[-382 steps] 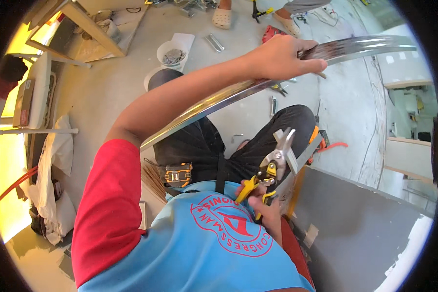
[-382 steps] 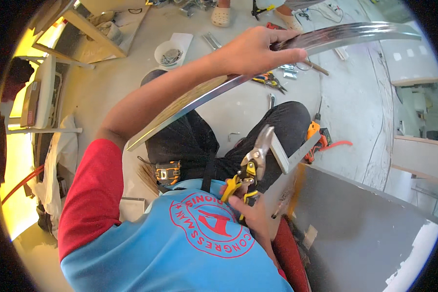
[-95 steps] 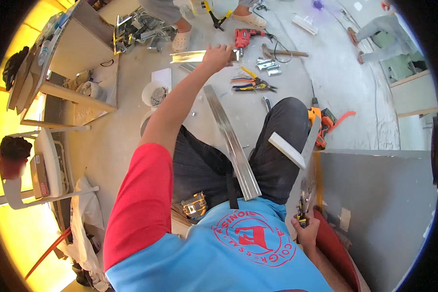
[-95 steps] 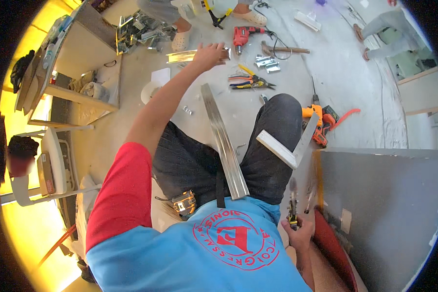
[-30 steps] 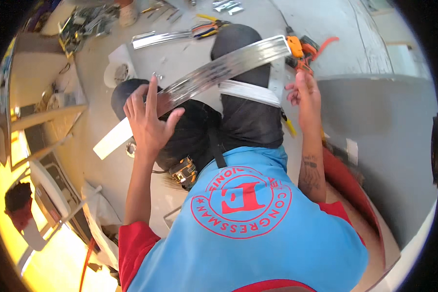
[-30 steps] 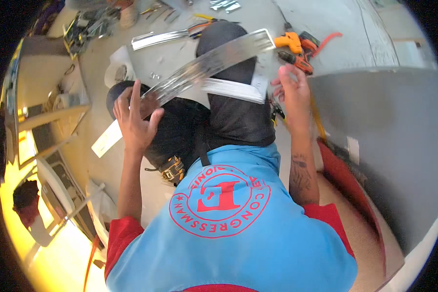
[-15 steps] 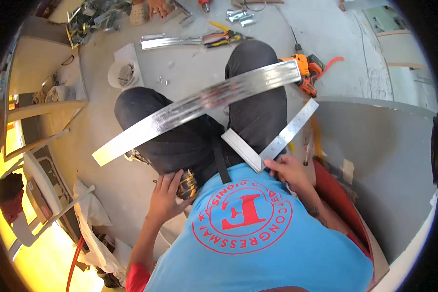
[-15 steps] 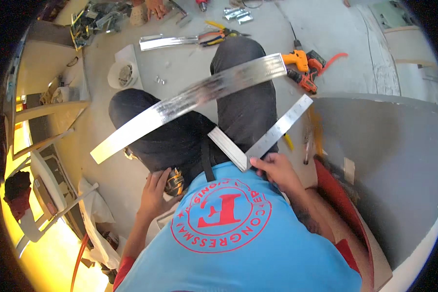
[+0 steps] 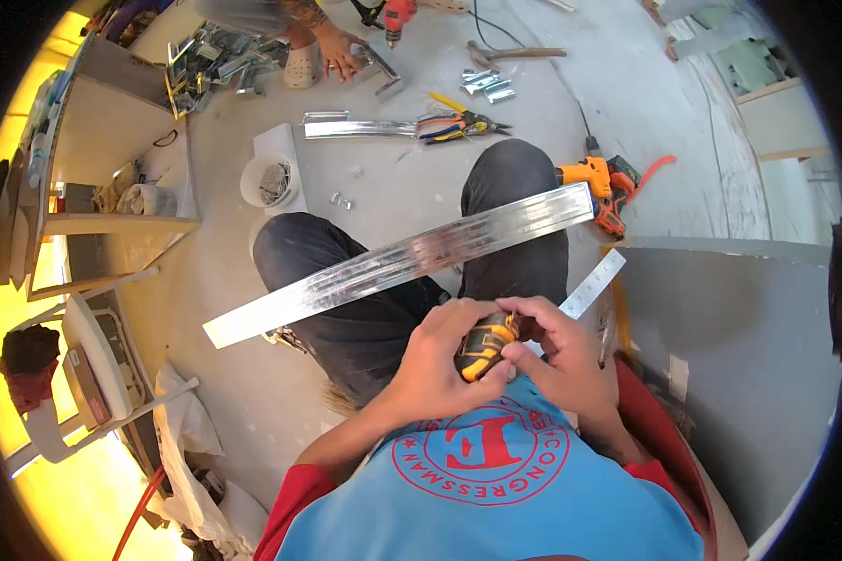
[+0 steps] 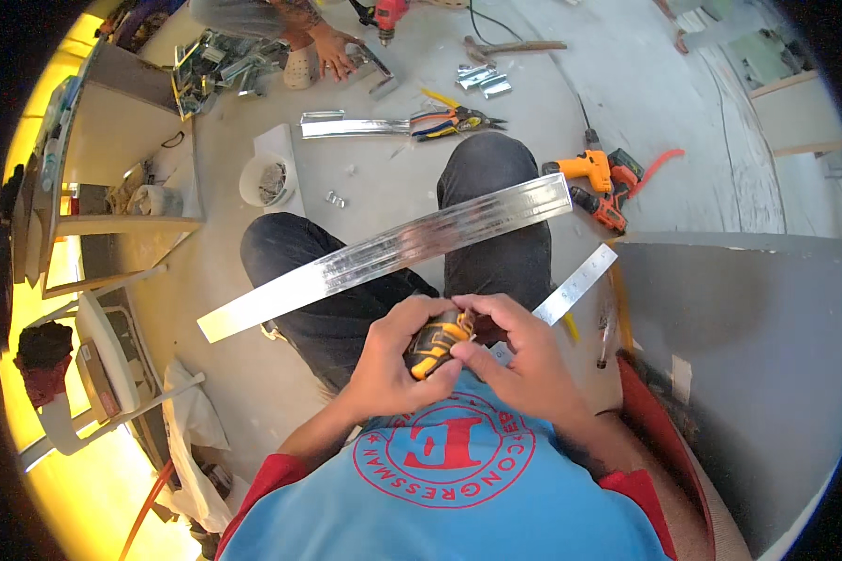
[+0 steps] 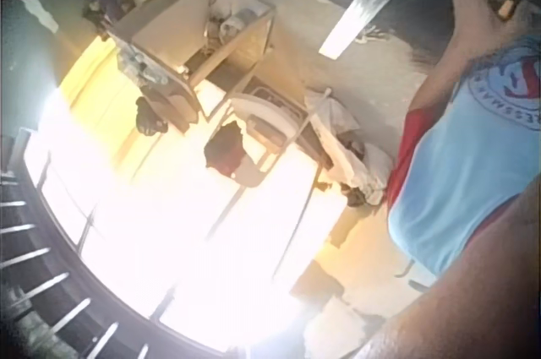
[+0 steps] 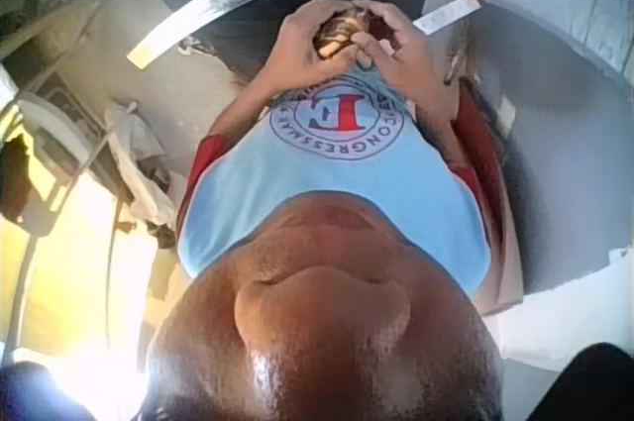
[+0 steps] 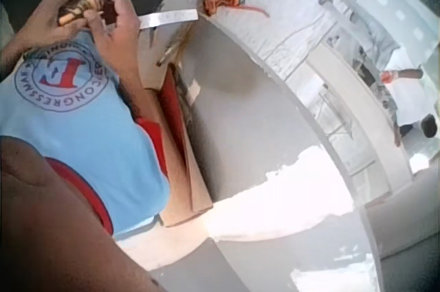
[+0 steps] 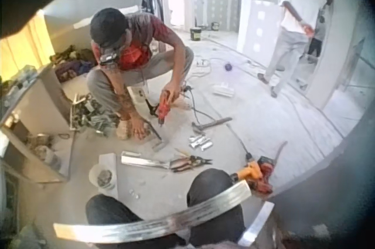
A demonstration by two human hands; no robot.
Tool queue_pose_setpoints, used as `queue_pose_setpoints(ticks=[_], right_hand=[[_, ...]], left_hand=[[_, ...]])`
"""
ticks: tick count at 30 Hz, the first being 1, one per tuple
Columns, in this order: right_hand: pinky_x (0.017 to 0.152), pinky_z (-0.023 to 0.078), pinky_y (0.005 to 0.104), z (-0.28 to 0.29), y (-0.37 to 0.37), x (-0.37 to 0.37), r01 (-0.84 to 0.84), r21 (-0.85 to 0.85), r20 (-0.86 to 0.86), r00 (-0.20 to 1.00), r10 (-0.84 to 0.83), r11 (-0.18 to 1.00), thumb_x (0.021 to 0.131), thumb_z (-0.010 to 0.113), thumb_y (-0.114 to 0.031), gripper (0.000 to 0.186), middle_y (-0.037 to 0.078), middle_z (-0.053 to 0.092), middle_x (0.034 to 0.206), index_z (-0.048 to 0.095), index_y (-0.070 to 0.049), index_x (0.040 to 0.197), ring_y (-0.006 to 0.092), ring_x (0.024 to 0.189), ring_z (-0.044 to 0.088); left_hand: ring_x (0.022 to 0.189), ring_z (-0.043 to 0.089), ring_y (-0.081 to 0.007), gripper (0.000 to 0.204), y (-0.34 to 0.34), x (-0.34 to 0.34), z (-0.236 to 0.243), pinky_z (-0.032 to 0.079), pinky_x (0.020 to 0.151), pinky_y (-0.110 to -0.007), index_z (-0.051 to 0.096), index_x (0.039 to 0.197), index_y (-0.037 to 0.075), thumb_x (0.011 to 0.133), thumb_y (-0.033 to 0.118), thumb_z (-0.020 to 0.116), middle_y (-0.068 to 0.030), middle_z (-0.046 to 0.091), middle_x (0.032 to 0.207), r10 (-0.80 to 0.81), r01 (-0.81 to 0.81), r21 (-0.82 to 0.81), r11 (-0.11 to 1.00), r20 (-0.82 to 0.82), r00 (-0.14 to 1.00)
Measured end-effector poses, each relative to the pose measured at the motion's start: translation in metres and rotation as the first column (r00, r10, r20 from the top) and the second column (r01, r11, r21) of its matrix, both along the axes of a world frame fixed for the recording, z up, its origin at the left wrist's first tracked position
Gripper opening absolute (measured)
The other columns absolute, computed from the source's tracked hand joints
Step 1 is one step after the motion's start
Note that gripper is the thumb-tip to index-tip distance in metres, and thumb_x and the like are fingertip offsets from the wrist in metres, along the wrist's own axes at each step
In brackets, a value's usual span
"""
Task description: Measuring and cutting a curved metal track using a tape measure, square, and tin snips.
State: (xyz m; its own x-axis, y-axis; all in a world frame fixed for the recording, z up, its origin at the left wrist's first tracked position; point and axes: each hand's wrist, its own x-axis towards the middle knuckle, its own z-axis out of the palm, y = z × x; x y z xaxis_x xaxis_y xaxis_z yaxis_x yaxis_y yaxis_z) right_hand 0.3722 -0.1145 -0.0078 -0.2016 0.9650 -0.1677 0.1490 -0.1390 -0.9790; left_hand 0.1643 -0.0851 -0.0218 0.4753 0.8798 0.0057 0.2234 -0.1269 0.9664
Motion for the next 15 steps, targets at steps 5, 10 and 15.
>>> queue_pose_setpoints(ticks=[5, 10, 15], right_hand=[[0.085, 0.058, 0.0306, -0.006, 0.014, 0.005, 0.083, -0.050, -0.071, 0.994, -0.087, 0.995, 0.095, 0.080, -0.013, 0.037, 0.009, 0.072, 0.108, 0.067, 0.002, 0.126, 0.0139, 0.095, 0.071], [0.078, 0.055, 0.0272, 0.002, 0.032, 0.033, 0.054, -0.073, 0.088, 0.995, -0.047, 0.996, 0.096, 0.080, -0.019, 0.024, 0.006, 0.072, 0.097, 0.072, -0.002, 0.111, 0.0093, 0.088, 0.068], [0.069, 0.054, 0.0276, 0.003, 0.071, 0.106, 0.622, 0.250, 0.291, 0.683, -0.670, 0.742, 0.098, 0.077, -0.022, 0.022, 0.002, 0.072, 0.077, 0.076, -0.001, 0.105, 0.0096, 0.073, 0.067]], left_hand=[[0.094, 0.065, -0.0395, 0.051, 0.013, 0.010, 0.011, 0.054, 0.088, -0.046, 0.066, 0.116, 0.001, 0.069, 0.015, 0.081, -0.0176, 0.068, 0.103, 0.120, -0.066, 0.263, 0.962, -0.194, 0.974], [0.093, 0.066, -0.0379, 0.054, 0.015, -0.020, 0.014, 0.054, 0.087, -0.047, 0.067, 0.117, 0.001, 0.068, 0.017, 0.082, -0.0168, 0.069, 0.103, 0.073, -0.051, 0.074, 0.996, -0.325, 0.943], [0.085, 0.070, -0.0233, 0.049, 0.028, -0.098, 0.025, 0.056, 0.081, -0.036, 0.067, 0.120, -0.001, 0.075, 0.016, 0.076, -0.0145, 0.073, 0.096, 0.095, -0.164, -0.121, 0.979, -0.440, 0.893]])
